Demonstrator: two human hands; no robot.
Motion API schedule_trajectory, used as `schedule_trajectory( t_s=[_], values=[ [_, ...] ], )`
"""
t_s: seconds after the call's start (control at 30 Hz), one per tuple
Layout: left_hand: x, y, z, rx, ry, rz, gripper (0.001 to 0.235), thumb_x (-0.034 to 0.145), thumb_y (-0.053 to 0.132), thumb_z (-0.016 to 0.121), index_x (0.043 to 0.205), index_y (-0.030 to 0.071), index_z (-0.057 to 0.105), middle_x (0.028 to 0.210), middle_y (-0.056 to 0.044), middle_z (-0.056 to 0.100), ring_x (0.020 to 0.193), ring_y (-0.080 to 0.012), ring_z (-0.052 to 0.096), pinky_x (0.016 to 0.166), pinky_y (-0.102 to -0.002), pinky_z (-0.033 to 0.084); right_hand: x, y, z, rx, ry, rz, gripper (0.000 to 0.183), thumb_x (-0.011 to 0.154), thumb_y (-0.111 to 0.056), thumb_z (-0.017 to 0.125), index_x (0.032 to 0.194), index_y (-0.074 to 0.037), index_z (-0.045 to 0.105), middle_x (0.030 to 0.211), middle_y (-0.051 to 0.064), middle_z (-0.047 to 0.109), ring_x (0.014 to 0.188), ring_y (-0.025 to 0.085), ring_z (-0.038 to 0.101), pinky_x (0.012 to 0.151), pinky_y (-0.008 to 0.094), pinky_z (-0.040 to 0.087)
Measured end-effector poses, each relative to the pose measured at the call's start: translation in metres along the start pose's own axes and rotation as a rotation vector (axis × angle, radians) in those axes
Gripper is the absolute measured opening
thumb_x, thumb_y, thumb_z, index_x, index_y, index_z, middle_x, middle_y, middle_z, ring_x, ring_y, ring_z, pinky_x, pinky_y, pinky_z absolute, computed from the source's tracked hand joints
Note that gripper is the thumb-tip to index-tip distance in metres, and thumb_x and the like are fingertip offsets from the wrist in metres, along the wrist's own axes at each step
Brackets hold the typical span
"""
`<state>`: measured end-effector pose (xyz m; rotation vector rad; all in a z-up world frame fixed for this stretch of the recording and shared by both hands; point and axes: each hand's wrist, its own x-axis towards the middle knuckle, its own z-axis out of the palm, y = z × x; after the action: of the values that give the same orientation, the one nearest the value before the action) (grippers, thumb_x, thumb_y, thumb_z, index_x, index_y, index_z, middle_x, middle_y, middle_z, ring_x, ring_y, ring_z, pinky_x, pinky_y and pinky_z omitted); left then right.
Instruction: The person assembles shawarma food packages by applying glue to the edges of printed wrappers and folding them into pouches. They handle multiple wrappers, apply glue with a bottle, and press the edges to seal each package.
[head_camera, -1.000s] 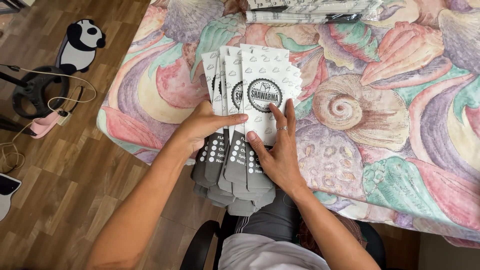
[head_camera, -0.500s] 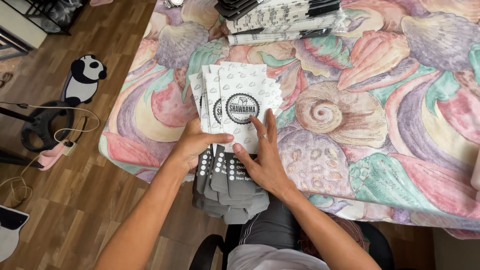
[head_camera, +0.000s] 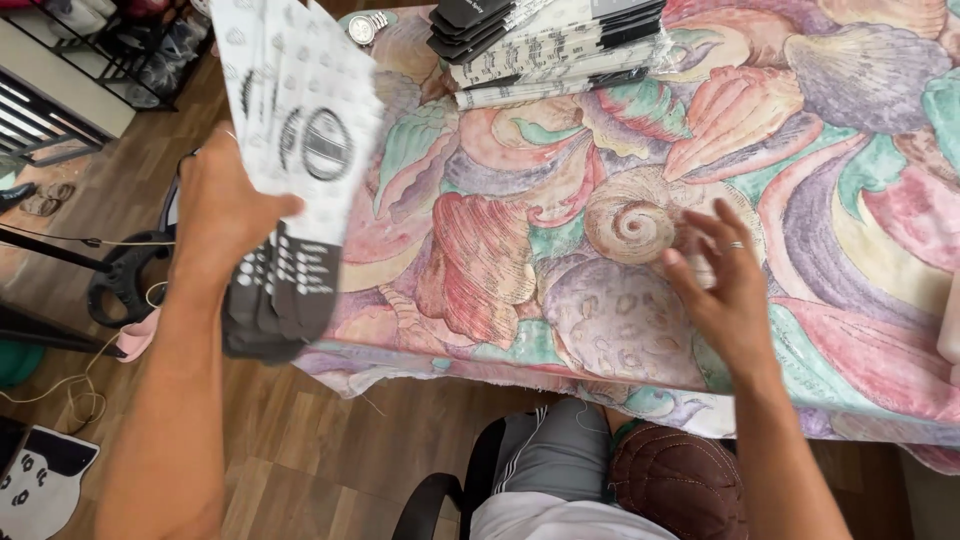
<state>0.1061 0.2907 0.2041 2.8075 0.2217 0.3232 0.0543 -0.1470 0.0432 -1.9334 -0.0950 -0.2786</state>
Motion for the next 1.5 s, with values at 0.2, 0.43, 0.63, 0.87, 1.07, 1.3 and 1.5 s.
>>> schedule_trajectory(
  t_s=[0.2, 0.43, 0.63, 0.87, 1.07, 1.3, 1.5],
  values=[
    [0.034, -0.031, 0.074, 0.993, 0.381, 0.098, 0.064, 0.087, 0.011, 0.075, 0.146, 0.007, 0.05, 0.075, -0.006, 0.075, 0.067, -0.0259, 0.076, 0.054, -0.039, 0.059, -0.005, 0.055, -0.027, -0.28, 0.139, -0.072, 0.048, 0.099, -0.021, 0.071, 0.139, 0.001, 0.058, 0.162, 0.026, 0.033, 0.141, 0.04, 0.049, 0.109, 0.051, 0.047],
    [-0.01, 0.011, 0.161, 0.798, -0.29, 0.176, 0.078, 0.103, 0.065, 0.044, 0.155, 0.006, 0.039, 0.12, -0.03, 0.065, 0.074, -0.026, 0.067, 0.055, -0.033, 0.059, -0.011, 0.073, -0.019, -0.467, 0.067, -0.294, 0.052, 0.099, -0.021, 0.071, 0.142, 0.003, 0.054, 0.159, 0.03, 0.033, 0.157, 0.041, 0.027, 0.096, 0.06, 0.049],
    [0.007, -0.003, 0.117, 0.36, -0.275, -0.053, 0.076, 0.103, 0.068, 0.027, 0.153, 0.013, 0.044, 0.155, -0.031, 0.038, 0.146, -0.0523, 0.029, 0.111, -0.072, 0.031, -0.011, 0.073, -0.015, -0.516, 0.038, -0.268, 0.055, 0.097, -0.022, 0.073, 0.143, 0.001, 0.055, 0.161, 0.028, 0.033, 0.155, 0.043, 0.03, 0.092, 0.063, 0.05],
    [-0.017, -0.02, 0.126, 0.079, -0.304, -0.034, 0.061, 0.108, 0.037, 0.031, 0.166, 0.022, 0.025, 0.17, -0.024, 0.013, 0.155, -0.0493, 0.006, 0.118, -0.072, 0.003, -0.012, 0.055, -0.011, -0.532, 0.061, -0.16, 0.047, 0.095, -0.021, 0.076, 0.135, 0.001, 0.065, 0.151, 0.034, 0.044, 0.147, 0.049, 0.04, 0.118, 0.057, 0.035],
    [-0.056, 0.045, 0.162, 0.17, -0.213, -0.048, 0.075, 0.103, 0.054, 0.043, 0.166, 0.018, 0.025, 0.168, -0.033, 0.005, 0.153, -0.0545, -0.006, 0.112, -0.075, -0.013, -0.01, 0.062, -0.013, -0.584, 0.049, -0.26, 0.043, 0.097, -0.019, 0.074, 0.133, 0.004, 0.065, 0.146, 0.034, 0.048, 0.148, 0.049, 0.04, 0.121, 0.056, 0.034],
    [-0.09, 0.123, 0.247, 0.001, 0.059, 0.189, 0.075, 0.101, 0.041, 0.054, 0.158, -0.003, 0.033, 0.162, -0.04, 0.021, 0.153, -0.0537, 0.014, 0.115, -0.077, -0.004, -0.015, 0.054, -0.004, -0.626, 0.082, -0.405, 0.035, 0.094, -0.01, 0.072, 0.128, 0.0, 0.069, 0.133, 0.026, 0.059, 0.152, 0.043, 0.04, 0.126, 0.057, 0.03],
    [-0.096, 0.177, 0.243, -0.338, -0.246, 0.073, 0.071, 0.107, 0.046, 0.028, 0.162, 0.001, 0.022, 0.166, -0.036, 0.01, 0.156, -0.0505, 0.0, 0.115, -0.074, -0.014, -0.034, 0.006, 0.064, -0.465, -0.15, -0.483, 0.038, 0.086, -0.027, 0.078, 0.12, -0.01, 0.075, 0.136, 0.021, 0.064, 0.144, 0.043, 0.046, 0.12, 0.055, 0.034]
  ],
)
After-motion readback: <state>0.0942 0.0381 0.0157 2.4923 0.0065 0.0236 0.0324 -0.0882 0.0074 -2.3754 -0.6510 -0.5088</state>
